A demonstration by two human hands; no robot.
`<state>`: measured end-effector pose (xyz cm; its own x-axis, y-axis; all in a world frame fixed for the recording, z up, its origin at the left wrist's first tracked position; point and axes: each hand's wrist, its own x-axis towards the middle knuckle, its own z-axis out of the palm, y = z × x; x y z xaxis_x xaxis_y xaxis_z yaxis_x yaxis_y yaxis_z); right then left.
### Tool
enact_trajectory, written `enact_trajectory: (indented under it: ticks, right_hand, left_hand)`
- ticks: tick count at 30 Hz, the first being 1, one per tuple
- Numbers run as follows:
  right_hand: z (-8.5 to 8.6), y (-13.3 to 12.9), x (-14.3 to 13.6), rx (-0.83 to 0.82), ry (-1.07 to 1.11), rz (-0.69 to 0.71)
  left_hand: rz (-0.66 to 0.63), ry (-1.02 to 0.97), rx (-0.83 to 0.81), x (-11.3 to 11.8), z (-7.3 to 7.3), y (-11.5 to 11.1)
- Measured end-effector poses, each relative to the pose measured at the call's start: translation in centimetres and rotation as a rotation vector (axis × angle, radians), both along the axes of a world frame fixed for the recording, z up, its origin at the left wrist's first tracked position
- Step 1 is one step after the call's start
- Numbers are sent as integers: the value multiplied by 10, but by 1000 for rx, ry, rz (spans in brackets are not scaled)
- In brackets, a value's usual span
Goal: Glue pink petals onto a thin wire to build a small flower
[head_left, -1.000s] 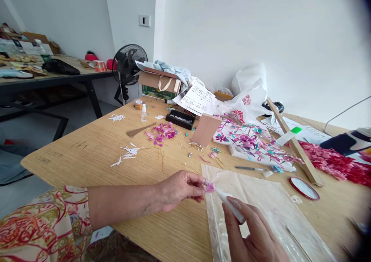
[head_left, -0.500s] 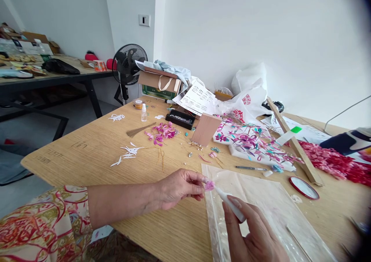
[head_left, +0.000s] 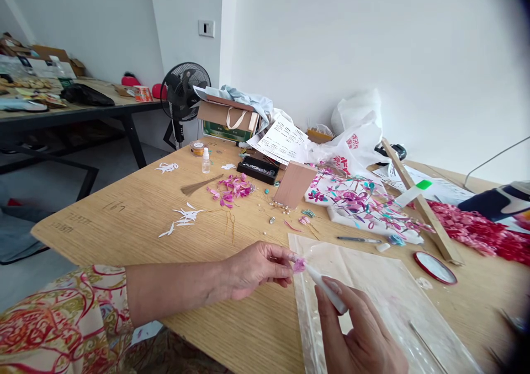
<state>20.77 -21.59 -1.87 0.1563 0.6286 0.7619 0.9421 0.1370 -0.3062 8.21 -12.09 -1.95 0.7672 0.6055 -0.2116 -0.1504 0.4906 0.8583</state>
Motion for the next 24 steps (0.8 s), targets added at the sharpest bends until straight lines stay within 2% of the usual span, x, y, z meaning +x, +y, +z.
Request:
enact_trajectory:
  ticks: [14,20,24]
  right_hand:
    - [-6,-1,-2,-45,-7,103]
    - [-1,1,3,-7,-11,13]
    - [-2,-1,1,0,0,29]
  left_hand:
    - [5,-4,81,1,-2,1]
    - [15,18,53,1,-2,0]
    - [23,22,47,1,-1,1]
